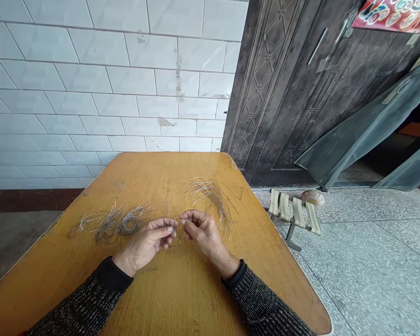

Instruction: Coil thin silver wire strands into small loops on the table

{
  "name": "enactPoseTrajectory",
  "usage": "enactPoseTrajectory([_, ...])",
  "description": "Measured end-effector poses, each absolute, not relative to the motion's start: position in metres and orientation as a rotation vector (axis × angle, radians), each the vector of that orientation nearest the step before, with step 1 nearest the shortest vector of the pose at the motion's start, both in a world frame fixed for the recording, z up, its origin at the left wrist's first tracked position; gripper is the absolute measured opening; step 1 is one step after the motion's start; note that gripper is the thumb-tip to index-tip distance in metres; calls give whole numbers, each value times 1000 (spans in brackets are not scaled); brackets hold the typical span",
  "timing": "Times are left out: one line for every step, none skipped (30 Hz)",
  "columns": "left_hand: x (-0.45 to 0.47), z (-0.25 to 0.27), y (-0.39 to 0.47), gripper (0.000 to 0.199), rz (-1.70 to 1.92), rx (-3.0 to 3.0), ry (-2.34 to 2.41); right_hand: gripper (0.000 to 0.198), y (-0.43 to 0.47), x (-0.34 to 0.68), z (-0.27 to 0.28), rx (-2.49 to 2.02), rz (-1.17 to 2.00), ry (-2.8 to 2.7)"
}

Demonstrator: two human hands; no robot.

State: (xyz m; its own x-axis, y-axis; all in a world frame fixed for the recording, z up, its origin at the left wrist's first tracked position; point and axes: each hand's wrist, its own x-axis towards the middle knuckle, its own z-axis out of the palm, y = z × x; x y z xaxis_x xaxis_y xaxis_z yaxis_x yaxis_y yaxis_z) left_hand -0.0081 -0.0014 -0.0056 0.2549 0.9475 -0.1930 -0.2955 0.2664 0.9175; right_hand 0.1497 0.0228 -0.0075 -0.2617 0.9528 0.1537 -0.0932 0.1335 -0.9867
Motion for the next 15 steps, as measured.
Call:
enactPoseTrajectory([-8,-5,-1,19,1017,905,917,27,23,150,-8,-905,1330,-1410])
enactPoseTrajectory([-9,-5,-1,19,1014,913,916,27,23,150,-7,-905,1336,-1409])
enactPoseTrajectory([-9,-4,-1,19,1007,919,911,27,23,150,-7,-904,1342,-1407])
enactPoseTrajectory([-9,-4,-1,19,997,918,903,27,23,150,-7,-903,1348,-1404])
enactPoseTrajectory([-10,-5,-1,19,985,913,893,27,23,150,-7,-903,1352,-1401])
enactPoseTrajectory([-10,-5,-1,19,976,905,886,27,23,150,-7,-902,1356,-1398])
enactPoseTrajectory([-10,-5,-1,19,971,894,883,27,24,150,-7,-902,1360,-1393])
enactPoseTrajectory([-10,-5,-1,19,969,885,881,27,24,150,-7,-902,1364,-1387])
enactPoseTrajectory([-10,-5,-1,19,973,877,878,28,25,150,-8,-902,1366,-1380])
enactPoseTrajectory([-9,-5,-1,19,978,871,869,28,25,150,-9,-900,1369,-1376])
enactPoseTrajectory([-9,-5,-1,19,981,864,853,28,25,149,-10,-897,1372,-1373])
enactPoseTrajectory([-9,-4,-2,19,981,855,833,28,25,149,-11,-891,1377,-1374])
enactPoseTrajectory([-9,-4,-2,18,975,847,809,28,24,149,-11,-884,1384,-1382])
enactPoseTrajectory([-9,-4,-2,18,969,843,787,28,23,149,-11,-874,1392,-1392])
enactPoseTrajectory([-9,-4,-2,17,964,842,769,27,22,149,-11,-863,1400,-1400])
